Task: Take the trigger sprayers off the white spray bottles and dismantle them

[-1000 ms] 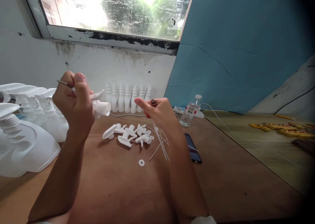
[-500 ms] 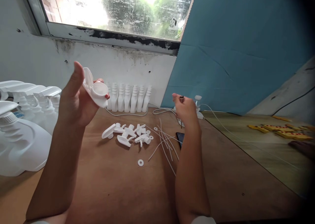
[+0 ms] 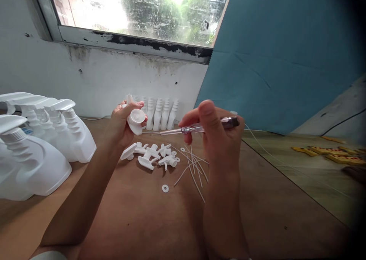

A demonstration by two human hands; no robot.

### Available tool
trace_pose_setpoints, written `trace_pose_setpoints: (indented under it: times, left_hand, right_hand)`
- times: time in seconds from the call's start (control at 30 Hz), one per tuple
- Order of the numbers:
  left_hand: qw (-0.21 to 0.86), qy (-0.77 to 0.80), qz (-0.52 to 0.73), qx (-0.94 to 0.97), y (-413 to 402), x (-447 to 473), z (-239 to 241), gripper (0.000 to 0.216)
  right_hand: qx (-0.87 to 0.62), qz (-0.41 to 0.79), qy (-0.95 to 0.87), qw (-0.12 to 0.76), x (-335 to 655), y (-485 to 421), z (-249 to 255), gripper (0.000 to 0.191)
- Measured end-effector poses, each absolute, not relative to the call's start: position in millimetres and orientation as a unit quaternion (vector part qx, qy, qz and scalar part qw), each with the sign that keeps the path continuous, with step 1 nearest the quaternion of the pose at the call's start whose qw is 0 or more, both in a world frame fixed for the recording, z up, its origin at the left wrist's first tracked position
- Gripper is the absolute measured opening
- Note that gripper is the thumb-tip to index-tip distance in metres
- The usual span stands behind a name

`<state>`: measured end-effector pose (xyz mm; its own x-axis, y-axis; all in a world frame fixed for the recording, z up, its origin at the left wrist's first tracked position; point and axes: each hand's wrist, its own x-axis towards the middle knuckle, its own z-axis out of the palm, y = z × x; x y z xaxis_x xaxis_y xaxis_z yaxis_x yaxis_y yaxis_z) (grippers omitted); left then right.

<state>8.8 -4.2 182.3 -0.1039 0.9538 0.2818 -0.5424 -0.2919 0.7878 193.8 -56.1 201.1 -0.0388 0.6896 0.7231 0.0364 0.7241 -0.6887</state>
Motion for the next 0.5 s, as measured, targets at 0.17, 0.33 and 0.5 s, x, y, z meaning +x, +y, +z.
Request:
trace_pose_setpoints:
  times: [0.17, 0.33, 0.5]
  left_hand:
    - [0.509, 0.243, 0.711, 0.421, -4.9, 11.2, 178.1, 0.040]
    - [0.472, 0.239, 0.748, 0.402, -4.3, 11.7, 175.5, 0.041]
    - [0.437, 0.233, 0.765, 0.412, -6.2, 12.8, 175.8, 0.040]
  right_hand:
    - [-0.249, 0.229, -0.690, 0.640, 186.8, -62.9, 203.3, 0.028]
    - [-0.242, 0.176, -0.711, 0.637, 184.3, -62.2, 199.9, 0.023]
    - [-0.252, 0.104, -0.743, 0.612, 179.3, -60.2, 195.1, 0.017]
